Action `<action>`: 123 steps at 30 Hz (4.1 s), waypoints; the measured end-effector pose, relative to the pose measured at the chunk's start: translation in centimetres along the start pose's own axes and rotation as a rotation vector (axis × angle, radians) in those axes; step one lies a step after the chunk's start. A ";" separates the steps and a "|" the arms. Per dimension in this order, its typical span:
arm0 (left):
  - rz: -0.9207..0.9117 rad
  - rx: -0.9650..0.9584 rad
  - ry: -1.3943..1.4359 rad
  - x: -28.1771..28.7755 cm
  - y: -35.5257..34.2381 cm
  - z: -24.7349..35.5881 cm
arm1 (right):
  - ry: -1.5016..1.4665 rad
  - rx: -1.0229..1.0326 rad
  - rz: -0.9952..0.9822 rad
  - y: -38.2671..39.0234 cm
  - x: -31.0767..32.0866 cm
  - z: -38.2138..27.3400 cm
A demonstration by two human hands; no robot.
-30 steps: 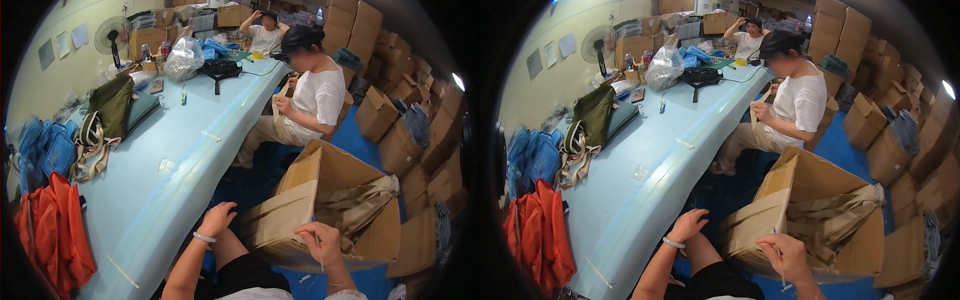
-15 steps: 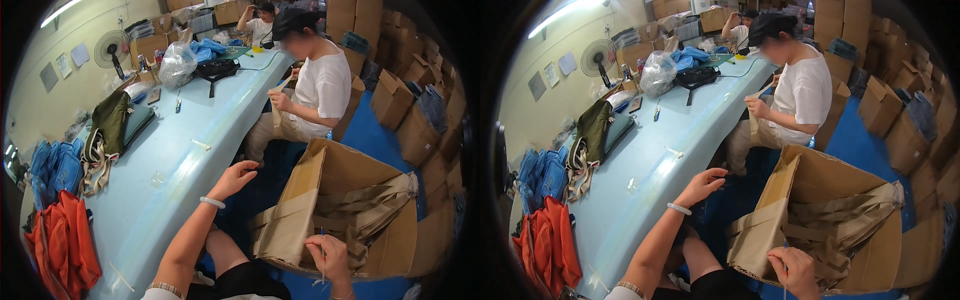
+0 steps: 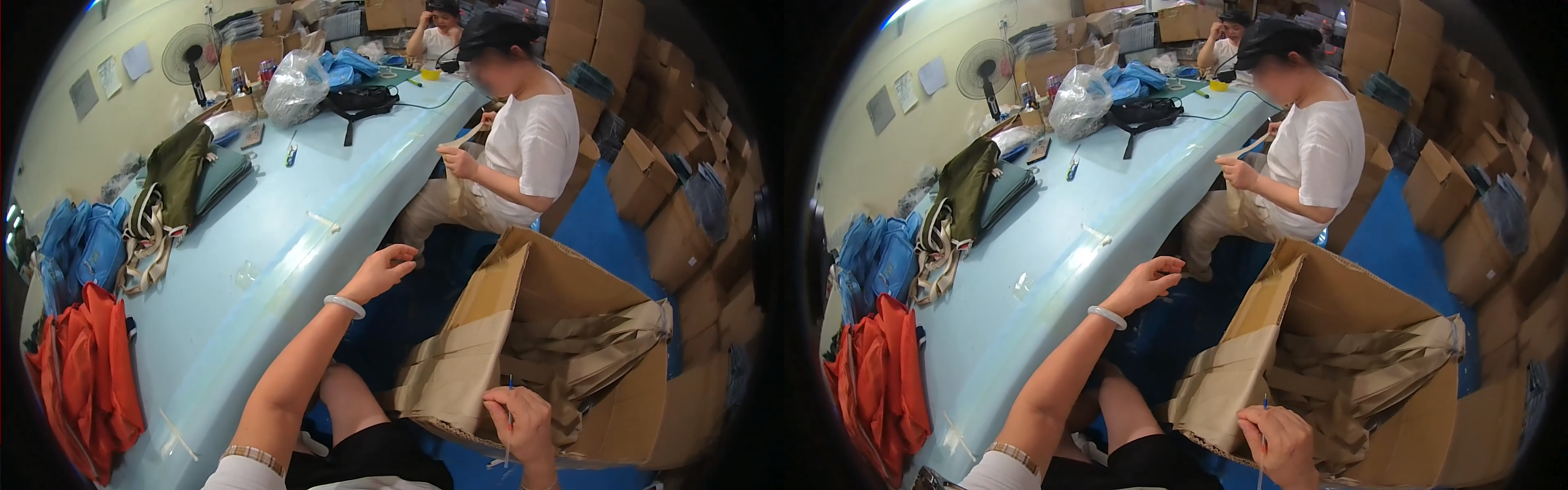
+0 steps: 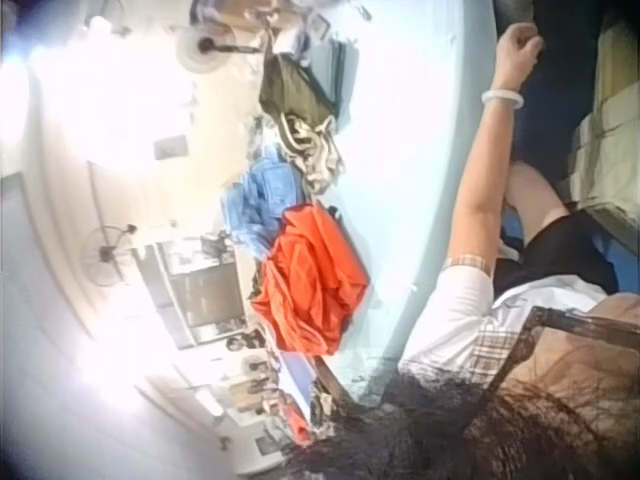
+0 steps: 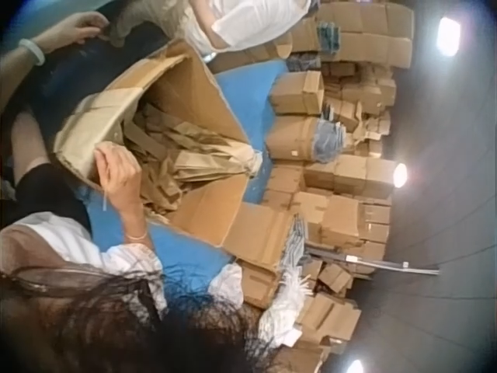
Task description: Marking long material strips with a pen on a workbench in a workshop.
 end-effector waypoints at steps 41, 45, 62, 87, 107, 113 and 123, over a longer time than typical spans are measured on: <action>0.118 -0.337 0.741 4.5 -6.5 8.3 | 0.000 -0.018 -0.002 0.0 -0.1 0.4; 0.088 -0.260 0.846 5.0 -4.1 7.8 | 0.039 -0.070 -0.004 0.3 -0.4 0.6; 0.385 -0.031 0.364 15.6 16.4 3.3 | 0.061 0.007 0.067 0.5 -0.9 0.0; 0.872 0.103 -0.124 16.0 55.5 -3.8 | -0.992 0.737 -0.731 -11.4 -23.7 -34.3; 1.305 0.500 0.212 19.5 74.5 -15.7 | -0.956 0.880 -0.781 -8.9 -35.3 -40.4; 1.431 0.638 0.202 19.2 78.4 -17.0 | -0.903 0.947 -0.749 -6.2 -35.7 -43.5; 1.455 0.889 -0.057 20.0 79.2 -19.4 | -0.778 1.158 -0.413 -3.5 -35.3 -43.9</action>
Point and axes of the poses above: each hand's wrist, its own y-axis away from the middle knuckle, its own x-axis out of the back of the hand, z = x × y, the point moved 5 cm from there along -y, towards the middle knuckle, and after that the axes turned 12 degrees about x, right-handed, at the moved point
